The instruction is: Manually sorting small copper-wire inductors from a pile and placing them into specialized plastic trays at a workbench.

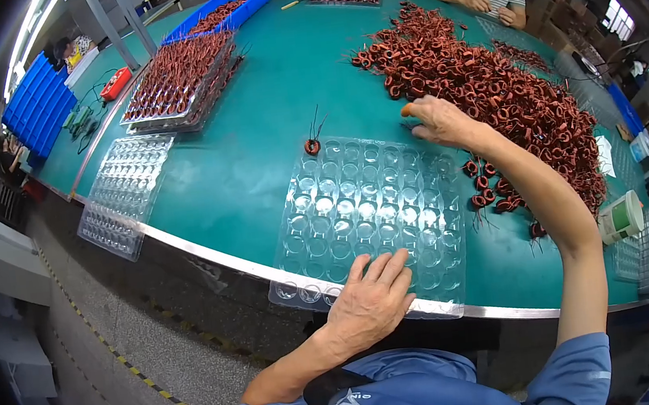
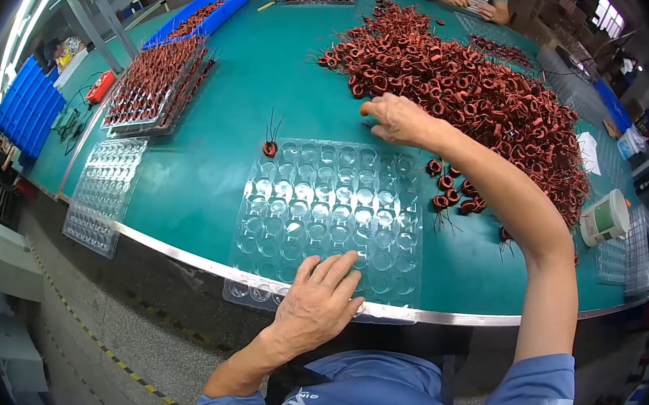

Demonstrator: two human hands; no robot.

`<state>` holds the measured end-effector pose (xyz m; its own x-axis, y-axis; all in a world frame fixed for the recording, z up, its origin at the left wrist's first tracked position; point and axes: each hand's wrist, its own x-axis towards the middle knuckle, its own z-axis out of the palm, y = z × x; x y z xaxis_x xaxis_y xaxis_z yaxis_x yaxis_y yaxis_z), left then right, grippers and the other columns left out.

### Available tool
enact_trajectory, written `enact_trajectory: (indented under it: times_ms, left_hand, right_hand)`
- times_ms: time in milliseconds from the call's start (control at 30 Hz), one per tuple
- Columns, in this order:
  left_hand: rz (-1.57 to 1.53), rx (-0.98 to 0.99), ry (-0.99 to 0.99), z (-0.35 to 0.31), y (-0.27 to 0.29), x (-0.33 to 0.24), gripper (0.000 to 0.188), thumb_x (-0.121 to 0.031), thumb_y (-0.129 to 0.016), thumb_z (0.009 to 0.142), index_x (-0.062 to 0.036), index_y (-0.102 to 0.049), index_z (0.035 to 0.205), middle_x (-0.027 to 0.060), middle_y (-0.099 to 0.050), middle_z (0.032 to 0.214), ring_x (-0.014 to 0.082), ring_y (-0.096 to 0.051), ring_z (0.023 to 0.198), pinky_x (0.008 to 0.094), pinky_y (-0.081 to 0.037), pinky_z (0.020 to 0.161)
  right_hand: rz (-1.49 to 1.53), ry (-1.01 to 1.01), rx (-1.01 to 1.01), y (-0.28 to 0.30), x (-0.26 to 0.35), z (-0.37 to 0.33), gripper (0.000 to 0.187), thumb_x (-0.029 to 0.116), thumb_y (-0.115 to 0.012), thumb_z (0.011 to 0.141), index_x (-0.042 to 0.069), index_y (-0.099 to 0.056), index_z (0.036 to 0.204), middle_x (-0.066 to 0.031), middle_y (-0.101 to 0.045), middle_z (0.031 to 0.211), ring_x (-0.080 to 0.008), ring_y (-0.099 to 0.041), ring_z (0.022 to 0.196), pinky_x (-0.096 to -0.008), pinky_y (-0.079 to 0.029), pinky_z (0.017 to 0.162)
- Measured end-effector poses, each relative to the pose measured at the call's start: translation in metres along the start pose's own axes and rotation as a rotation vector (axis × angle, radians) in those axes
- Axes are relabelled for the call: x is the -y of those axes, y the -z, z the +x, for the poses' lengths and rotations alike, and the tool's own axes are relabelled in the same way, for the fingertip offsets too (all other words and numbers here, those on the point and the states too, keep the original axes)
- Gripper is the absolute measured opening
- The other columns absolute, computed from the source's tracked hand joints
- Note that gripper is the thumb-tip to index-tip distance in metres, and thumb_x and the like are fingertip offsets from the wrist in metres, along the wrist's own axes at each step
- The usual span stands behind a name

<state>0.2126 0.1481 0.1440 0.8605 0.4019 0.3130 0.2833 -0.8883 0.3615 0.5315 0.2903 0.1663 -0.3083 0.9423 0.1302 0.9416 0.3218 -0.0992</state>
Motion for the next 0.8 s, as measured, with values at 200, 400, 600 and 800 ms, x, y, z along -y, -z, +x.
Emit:
enact_trajectory:
  times_ms: [200,400,600,800]
  left_hand:
    - [0.008,0.006,-0.004,0.000,0.001,-0.003,0.036,-0.022,-0.066,0.081,-0.0021,-0.056,0.110,0.0141,-0.049,0.127,0.0270,-0.050,0.112,0.0420,-0.035,0.098]
    - [-0.046,-0.021,-0.024,0.008,-0.001,0.001,0.035,-0.020,-0.066,0.080,-0.0019,-0.057,0.109,0.0141,-0.050,0.125,0.0280,-0.051,0.111,0.0408,-0.036,0.096]
    - [-0.027,-0.056,-0.011,0.009,-0.002,0.002,0.034,-0.018,-0.067,0.079,-0.0024,-0.058,0.109,0.0136,-0.051,0.124,0.0279,-0.052,0.110,0.0410,-0.036,0.096]
    - [-0.046,-0.046,0.000,0.009,-0.003,0.001,0.034,-0.018,-0.067,0.079,-0.0022,-0.057,0.108,0.0138,-0.052,0.124,0.0281,-0.052,0.110,0.0408,-0.036,0.095]
  right_hand:
    - [-0.086,-0.043,0.042,-0.010,0.002,0.001,0.023,0.011,-0.060,0.082,0.002,-0.057,0.103,-0.0152,-0.063,0.099,-0.0348,-0.057,0.097,-0.0472,-0.047,0.081]
    - [0.063,0.040,-0.266,-0.013,-0.012,-0.012,0.021,-0.002,-0.048,0.082,-0.002,-0.058,0.101,-0.0199,-0.062,0.092,-0.0358,-0.059,0.089,-0.0438,-0.049,0.078]
    - [0.220,-0.075,-0.331,0.000,-0.012,-0.021,0.023,0.000,-0.051,0.082,-0.002,-0.058,0.104,-0.0191,-0.061,0.093,-0.0361,-0.060,0.091,-0.0425,-0.049,0.081]
    - [0.029,0.050,-0.312,0.008,-0.007,-0.026,0.030,0.003,-0.058,0.079,0.002,-0.058,0.109,-0.0152,-0.063,0.093,-0.0329,-0.059,0.093,-0.0432,-0.048,0.082]
